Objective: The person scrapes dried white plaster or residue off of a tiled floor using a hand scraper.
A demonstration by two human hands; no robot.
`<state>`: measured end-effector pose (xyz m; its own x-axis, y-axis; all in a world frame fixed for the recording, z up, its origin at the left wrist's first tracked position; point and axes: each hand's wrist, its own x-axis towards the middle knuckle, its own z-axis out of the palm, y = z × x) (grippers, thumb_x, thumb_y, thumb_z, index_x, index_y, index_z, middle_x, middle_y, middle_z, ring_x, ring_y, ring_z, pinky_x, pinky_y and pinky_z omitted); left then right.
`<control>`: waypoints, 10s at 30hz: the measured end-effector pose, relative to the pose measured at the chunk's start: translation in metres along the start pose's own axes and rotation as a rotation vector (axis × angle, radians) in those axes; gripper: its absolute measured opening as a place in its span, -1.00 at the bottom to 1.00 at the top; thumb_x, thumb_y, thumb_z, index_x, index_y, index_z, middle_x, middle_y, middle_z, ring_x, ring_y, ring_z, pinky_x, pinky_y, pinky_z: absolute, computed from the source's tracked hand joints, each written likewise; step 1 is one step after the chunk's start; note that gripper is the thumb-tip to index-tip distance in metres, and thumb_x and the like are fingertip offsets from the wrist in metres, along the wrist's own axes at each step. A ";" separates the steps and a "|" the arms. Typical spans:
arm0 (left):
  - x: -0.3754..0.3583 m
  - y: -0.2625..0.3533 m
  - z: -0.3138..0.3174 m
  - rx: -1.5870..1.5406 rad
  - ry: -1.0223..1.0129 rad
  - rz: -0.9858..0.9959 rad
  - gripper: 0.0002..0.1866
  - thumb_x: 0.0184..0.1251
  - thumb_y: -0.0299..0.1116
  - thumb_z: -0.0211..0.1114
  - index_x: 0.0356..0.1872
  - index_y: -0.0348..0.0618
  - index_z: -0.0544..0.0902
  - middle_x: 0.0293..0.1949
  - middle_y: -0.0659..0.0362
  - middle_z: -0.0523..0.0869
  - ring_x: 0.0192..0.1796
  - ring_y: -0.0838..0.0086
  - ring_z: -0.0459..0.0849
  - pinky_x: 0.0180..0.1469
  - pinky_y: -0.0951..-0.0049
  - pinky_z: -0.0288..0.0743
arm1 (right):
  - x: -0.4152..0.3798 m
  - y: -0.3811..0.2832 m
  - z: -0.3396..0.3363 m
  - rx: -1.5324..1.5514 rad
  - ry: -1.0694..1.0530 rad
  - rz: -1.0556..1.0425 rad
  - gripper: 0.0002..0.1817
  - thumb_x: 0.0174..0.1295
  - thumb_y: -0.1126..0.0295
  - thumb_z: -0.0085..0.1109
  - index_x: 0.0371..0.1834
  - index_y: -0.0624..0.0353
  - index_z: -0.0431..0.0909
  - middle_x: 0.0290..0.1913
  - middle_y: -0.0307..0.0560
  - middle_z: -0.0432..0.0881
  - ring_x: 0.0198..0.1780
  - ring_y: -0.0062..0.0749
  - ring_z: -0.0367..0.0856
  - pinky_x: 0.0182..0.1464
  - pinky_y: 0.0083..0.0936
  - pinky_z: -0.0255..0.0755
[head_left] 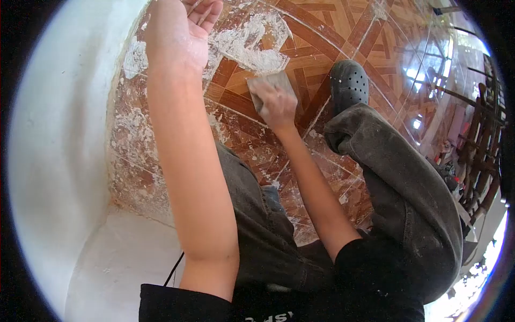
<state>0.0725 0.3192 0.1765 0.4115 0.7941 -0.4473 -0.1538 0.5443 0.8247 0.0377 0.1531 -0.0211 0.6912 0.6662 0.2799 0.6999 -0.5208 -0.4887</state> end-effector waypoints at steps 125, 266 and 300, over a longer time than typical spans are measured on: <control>-0.070 -0.258 -0.048 0.614 0.352 -0.240 -0.61 0.31 -0.21 -0.15 -0.50 -0.37 0.44 -0.52 -0.17 0.51 -0.37 -0.03 0.50 -0.27 0.15 0.29 | 0.034 0.117 -0.047 0.528 -0.692 0.570 -0.67 0.15 0.26 0.00 -0.38 0.40 0.51 -0.52 0.01 0.56 -0.47 -0.49 0.44 -0.34 -0.48 0.31; -0.011 -0.235 -0.055 0.531 0.160 -0.250 -0.61 0.30 -0.27 -0.14 -0.46 -0.43 0.50 -0.64 -0.02 0.52 -0.61 0.28 0.54 -0.59 0.30 0.37 | 0.063 0.099 -0.009 0.776 -0.558 0.877 -0.81 0.11 0.30 0.03 -0.50 0.20 0.49 -0.62 -0.27 0.43 -0.65 -0.62 0.31 -0.68 -0.57 0.17; -0.014 -0.158 -0.130 1.210 -0.063 -0.197 -0.56 0.25 -0.04 -0.12 -0.42 -0.29 0.45 -0.41 -0.10 0.57 -0.28 0.06 0.55 -0.22 0.19 0.35 | 0.017 0.011 -0.028 1.176 -0.694 1.078 -0.80 0.24 0.26 -0.11 -0.32 0.19 0.35 -0.52 -0.17 0.53 -0.67 -0.63 0.41 -0.66 -0.75 0.21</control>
<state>-0.0260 0.2577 0.0074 0.3813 0.6940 -0.6108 0.8350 0.0250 0.5496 0.0622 0.1433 0.0012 0.3008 0.5610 -0.7712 -0.6954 -0.4243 -0.5799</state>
